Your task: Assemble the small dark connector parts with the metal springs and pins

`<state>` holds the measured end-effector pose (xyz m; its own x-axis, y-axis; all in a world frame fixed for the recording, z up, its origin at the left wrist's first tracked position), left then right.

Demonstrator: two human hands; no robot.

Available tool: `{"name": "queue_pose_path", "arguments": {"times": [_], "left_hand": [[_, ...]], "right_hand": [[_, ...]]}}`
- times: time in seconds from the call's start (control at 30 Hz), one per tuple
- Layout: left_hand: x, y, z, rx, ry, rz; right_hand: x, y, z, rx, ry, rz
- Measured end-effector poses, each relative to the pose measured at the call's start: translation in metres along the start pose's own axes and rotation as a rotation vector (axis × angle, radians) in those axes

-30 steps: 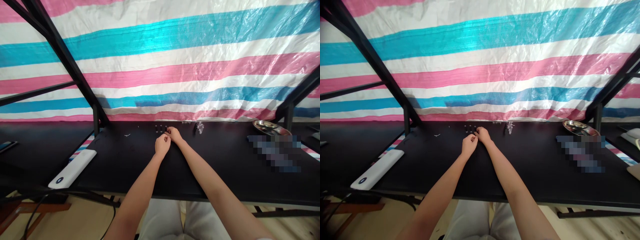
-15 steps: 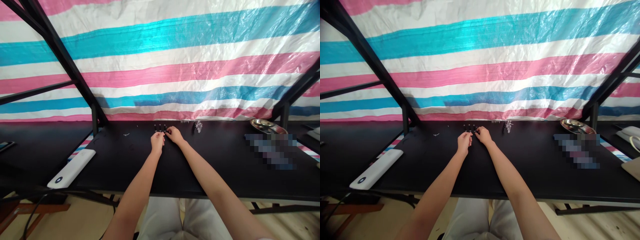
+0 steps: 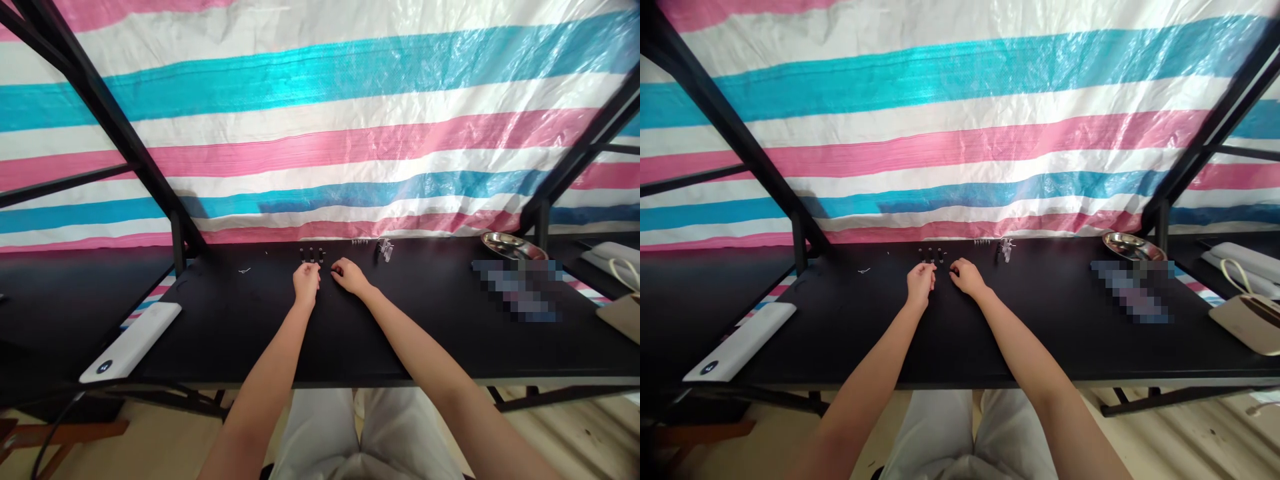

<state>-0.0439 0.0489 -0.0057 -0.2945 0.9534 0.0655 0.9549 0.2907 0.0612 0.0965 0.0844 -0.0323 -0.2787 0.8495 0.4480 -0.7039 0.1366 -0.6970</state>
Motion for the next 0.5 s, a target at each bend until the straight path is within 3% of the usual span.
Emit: {"name": "queue_pose_path", "arguments": {"times": [0.3,0.5], "left_hand": [[-0.002,-0.001,0.003,0.287,0.124,0.054],[-0.015,0.005,-0.008,0.541,0.392,0.129]], "right_hand": [[-0.028,-0.036,-0.014,0.004,0.038,-0.004],[-0.038,-0.065,-0.027,0.064,0.233,0.109]]}}
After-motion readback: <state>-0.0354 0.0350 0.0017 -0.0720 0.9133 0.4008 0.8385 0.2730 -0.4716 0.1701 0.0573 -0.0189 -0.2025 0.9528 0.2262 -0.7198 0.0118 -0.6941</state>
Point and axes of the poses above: each hand's wrist, its own x-axis towards the middle knuckle, its own y-axis out of the palm, z = x × y, the point moved 2 cm from there along x, towards the middle knuckle
